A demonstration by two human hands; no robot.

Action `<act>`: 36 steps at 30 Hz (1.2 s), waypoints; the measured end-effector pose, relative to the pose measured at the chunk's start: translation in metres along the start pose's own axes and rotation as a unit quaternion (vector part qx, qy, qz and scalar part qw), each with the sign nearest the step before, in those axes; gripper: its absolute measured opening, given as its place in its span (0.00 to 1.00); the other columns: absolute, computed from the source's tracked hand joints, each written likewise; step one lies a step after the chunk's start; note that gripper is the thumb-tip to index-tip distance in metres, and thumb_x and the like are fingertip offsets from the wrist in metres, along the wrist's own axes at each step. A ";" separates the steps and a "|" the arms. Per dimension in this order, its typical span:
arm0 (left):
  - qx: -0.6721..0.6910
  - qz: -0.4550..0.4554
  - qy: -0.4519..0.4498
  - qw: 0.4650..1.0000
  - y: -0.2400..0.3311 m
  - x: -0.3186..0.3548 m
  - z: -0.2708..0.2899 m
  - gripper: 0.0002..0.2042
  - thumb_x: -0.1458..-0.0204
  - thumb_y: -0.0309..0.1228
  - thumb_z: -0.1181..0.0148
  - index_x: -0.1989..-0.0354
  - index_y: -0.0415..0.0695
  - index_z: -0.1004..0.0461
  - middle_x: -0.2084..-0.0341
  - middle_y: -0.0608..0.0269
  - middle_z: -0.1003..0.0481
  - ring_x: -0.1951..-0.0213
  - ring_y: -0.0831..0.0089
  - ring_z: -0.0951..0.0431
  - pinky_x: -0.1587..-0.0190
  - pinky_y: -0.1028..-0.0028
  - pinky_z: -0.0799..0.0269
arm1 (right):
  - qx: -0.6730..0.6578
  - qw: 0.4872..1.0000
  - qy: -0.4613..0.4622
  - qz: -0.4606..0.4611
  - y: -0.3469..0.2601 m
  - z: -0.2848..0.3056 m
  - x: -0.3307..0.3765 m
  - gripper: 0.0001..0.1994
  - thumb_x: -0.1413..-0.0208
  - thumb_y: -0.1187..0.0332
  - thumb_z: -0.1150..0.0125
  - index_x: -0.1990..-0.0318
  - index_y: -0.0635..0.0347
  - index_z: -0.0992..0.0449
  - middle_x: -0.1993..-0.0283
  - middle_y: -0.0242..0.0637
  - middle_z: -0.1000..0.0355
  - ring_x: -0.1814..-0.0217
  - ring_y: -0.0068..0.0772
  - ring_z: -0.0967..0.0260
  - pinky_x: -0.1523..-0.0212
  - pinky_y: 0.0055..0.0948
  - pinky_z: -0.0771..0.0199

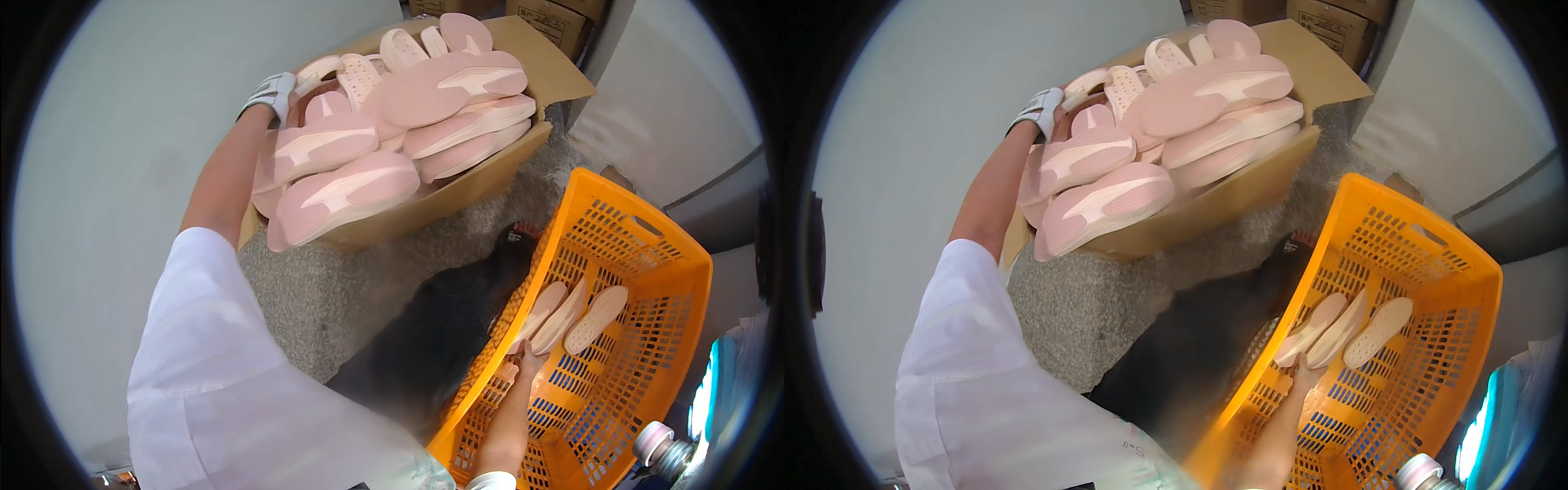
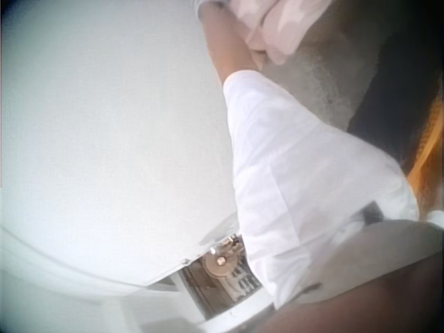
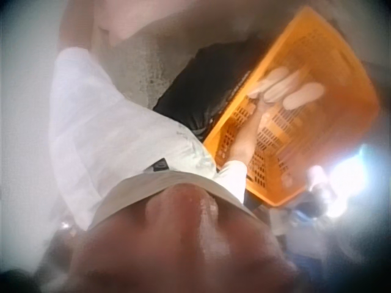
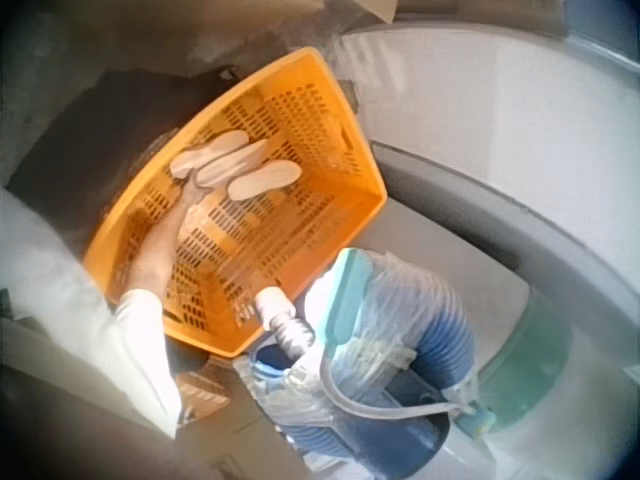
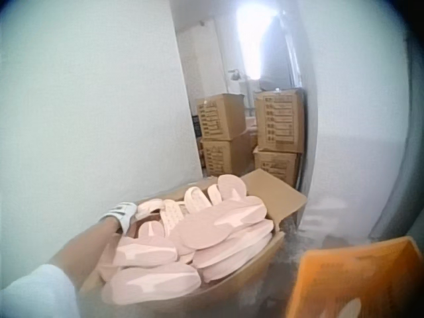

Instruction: The person repeatedly picks pink slide sandals from a cardboard box and presses the soles against a rotating grinding wheel to smooth or deburr them. After each sandal, the person places it into an orange basket. The process continues for multiple units.

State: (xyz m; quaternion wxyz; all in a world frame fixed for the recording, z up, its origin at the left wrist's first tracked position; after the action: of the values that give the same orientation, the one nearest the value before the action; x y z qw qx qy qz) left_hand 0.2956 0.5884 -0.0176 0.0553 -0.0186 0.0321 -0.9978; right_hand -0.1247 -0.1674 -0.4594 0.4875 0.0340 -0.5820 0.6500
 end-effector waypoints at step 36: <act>0.775 -0.306 -0.444 0.330 0.628 0.345 0.011 0.15 0.35 0.35 0.41 0.45 0.38 0.26 0.54 0.60 0.21 0.52 0.72 0.19 0.52 0.75 0.21 | -0.331 0.901 0.141 0.242 -0.177 0.169 0.328 0.28 0.39 0.73 0.39 0.33 0.70 0.38 0.38 0.47 0.32 0.36 0.39 0.32 0.38 0.41 0.26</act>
State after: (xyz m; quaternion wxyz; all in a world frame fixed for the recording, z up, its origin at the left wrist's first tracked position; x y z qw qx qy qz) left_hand 0.0224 -0.0737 -0.0363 -0.2586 -0.4164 -0.7927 -0.3624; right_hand -0.2653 -0.1325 -0.0765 0.3756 -0.3634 -0.6789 0.5157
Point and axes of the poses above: each hand's wrist, its own x-axis away from the middle knuckle, its own z-axis out of the back of the hand, y = z × x, the point moved 5 cm from there along -x, towards the middle knuckle
